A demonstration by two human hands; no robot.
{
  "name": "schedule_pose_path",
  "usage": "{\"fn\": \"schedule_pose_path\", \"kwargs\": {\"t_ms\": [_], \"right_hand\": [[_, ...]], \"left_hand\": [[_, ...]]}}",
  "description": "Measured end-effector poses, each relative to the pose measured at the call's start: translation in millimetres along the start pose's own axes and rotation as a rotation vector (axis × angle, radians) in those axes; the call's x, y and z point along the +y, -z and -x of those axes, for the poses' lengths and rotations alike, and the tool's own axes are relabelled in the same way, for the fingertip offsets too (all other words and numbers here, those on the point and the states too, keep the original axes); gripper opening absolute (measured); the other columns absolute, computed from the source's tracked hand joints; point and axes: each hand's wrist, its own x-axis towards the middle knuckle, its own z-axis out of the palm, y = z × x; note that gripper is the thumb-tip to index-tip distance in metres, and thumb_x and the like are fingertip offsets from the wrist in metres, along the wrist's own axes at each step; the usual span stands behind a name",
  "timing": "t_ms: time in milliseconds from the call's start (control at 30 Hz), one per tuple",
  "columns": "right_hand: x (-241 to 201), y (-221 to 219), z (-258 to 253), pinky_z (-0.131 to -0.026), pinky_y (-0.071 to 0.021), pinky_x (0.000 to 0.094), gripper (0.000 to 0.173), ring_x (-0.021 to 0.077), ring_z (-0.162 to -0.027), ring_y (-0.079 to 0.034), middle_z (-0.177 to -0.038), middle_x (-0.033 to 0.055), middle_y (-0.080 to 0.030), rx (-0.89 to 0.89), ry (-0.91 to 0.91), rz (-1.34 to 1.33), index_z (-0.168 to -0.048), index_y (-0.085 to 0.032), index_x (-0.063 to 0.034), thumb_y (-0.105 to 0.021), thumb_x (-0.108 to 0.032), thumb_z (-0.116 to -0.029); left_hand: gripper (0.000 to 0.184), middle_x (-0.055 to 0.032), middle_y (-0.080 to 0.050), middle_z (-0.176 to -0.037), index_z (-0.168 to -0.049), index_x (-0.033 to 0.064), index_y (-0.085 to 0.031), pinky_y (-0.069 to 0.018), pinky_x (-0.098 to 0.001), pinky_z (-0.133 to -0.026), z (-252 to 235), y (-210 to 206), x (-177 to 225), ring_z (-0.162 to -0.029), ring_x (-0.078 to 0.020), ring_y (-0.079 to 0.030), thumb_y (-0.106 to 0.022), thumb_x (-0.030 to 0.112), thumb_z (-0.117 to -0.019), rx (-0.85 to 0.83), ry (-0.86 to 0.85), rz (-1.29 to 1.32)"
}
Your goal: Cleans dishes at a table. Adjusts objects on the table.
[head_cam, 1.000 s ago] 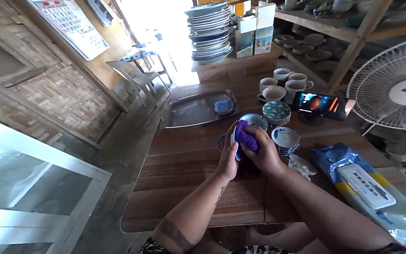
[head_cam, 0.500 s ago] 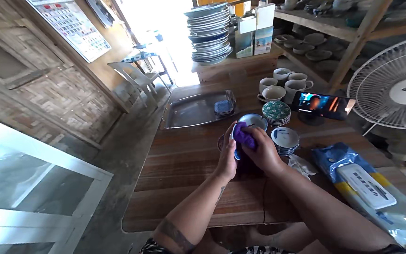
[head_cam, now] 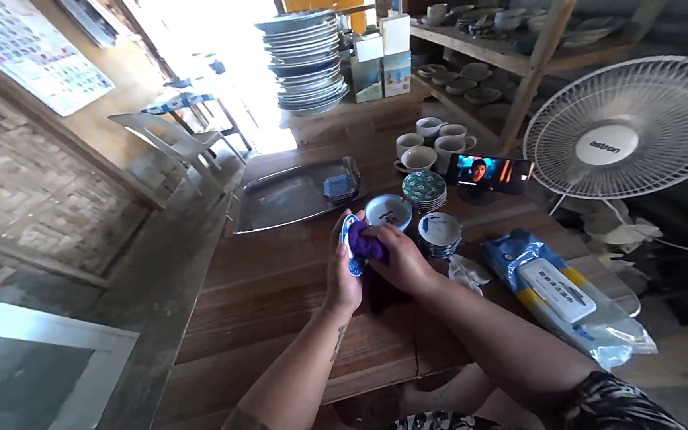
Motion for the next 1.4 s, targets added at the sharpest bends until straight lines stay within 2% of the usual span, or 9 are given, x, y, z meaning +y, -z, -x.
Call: {"fn": "schedule_pose_path", "kwargs": {"t_ms": [133,300,467,567,733,933,1100,1267,1400], "right_hand": [[6.1,-2.0,-0.6,-0.098,-0.0550,0.0408,0.046,0.0270,-0.112,-0.065,-0.117,0.0181,-0.067,0.196,0.175,-0.073,-0.124,-0.065,0.0019,-0.075,0.000,-0.0792],[2.8,2.7,1.5,-0.099,-0.0541,0.0372,0.040,0.0190,-0.113,-0.064,-0.119,0.0159,-0.068,-0.084,0.175,-0.369,-0.122,-0.064,0.0040,-0.071,-0.006,-0.0839],[-1.6,8.4,-1.4,-0.094,-0.0555,0.0431,0.032,0.0236,-0.107,-0.067,-0.113,0.0150,-0.071,-0.301,0.091,-0.178,-0.113,-0.071,-0.0006,-0.072,-0.009,-0.0817],[-3.8,7.4,-2.6,-0.090,-0.0567,0.0520,0.033,0.0309,-0.106,-0.068,-0.114,0.0162,-0.070,-0.166,-0.035,0.014,-0.115,-0.071,-0.0049,-0.076,-0.010,-0.0822],[4.6,0.2,-0.4,-0.099,-0.0529,0.0468,0.046,0.0303,-0.115,-0.062,-0.120,0.0177,-0.065,0.133,0.138,-0.013,-0.128,-0.064,-0.0024,-0.072,-0.013,-0.0835],[2.6,0.3,4.3,-0.104,-0.0506,0.0440,0.042,0.0258,-0.120,-0.063,-0.122,0.0175,-0.068,-0.156,0.420,-0.292,-0.127,-0.066,-0.0005,-0.060,-0.027,-0.0953],[-1.1,0.5,4.6,-0.097,-0.0553,0.0456,0.036,0.0280,-0.114,-0.066,-0.117,0.0152,-0.070,-0.073,0.313,-0.049,-0.122,-0.071,-0.0064,-0.071,-0.019,-0.0876],[0.8,-4.9,1.6,-0.099,-0.0536,0.0474,0.052,0.0332,-0.118,-0.062,-0.124,0.0201,-0.064,0.193,0.180,0.024,-0.128,-0.066,-0.0044,-0.078,-0.008,-0.0777],[1.8,-2.6,4.1,-0.104,-0.0509,0.0448,0.044,0.0283,-0.120,-0.061,-0.123,0.0185,-0.066,0.031,0.311,-0.183,-0.126,-0.065,0.0007,-0.072,-0.012,-0.0843]], "left_hand": [[0.101,0.0004,-0.053,-0.145,-0.156,0.0151,-0.034,-0.0449,-0.0338,-0.110,8.0,-8.6,4.8,-0.130,-0.0083,-0.051,-0.048,0.083,-0.0832,-0.032,0.124,-0.041],[0.106,-0.0048,-0.058,-0.144,-0.153,0.0111,-0.037,-0.0463,-0.0395,-0.110,2.3,-2.9,6.9,-0.133,-0.0184,-0.055,-0.042,0.088,-0.0806,-0.018,0.124,0.007],[0.091,-0.0080,-0.057,-0.146,-0.154,0.0109,-0.035,-0.0476,-0.0370,-0.108,-5.1,4.3,11.2,-0.131,-0.0209,-0.057,-0.036,0.077,-0.0919,0.024,0.090,0.128],[0.091,-0.0061,-0.059,-0.143,-0.153,0.0143,-0.039,-0.0486,-0.0379,-0.106,-5.3,3.0,10.2,-0.129,-0.0199,-0.058,-0.044,0.079,-0.0882,0.006,0.073,0.158],[0.077,0.0013,-0.066,-0.120,-0.138,0.0140,-0.051,-0.0529,-0.0337,-0.099,5.7,-13.9,15.0,-0.114,-0.0092,-0.062,-0.050,0.073,-0.0894,0.037,0.216,0.127],[0.070,-0.0048,-0.056,-0.147,-0.153,0.0224,-0.042,-0.0487,-0.0374,-0.106,3.4,2.1,14.1,-0.133,-0.0201,-0.055,-0.017,0.063,-0.1020,-0.068,0.297,0.478],[0.071,-0.0081,-0.058,-0.145,-0.150,0.0179,-0.044,-0.0493,-0.0397,-0.105,-2.3,-1.8,21.4,-0.131,-0.0229,-0.057,-0.014,0.061,-0.1031,-0.007,0.184,0.351],[0.069,0.0004,-0.065,-0.125,-0.142,0.0180,-0.050,-0.0521,-0.0353,-0.101,5.6,-16.6,21.2,-0.118,-0.0110,-0.061,-0.042,0.069,-0.0960,0.031,0.187,0.198],[0.064,-0.0010,-0.060,-0.143,-0.151,0.0199,-0.043,-0.0484,-0.0361,-0.107,6.3,-12.4,20.2,-0.131,-0.0156,-0.056,-0.020,0.059,-0.1045,0.004,0.182,0.183]]}}
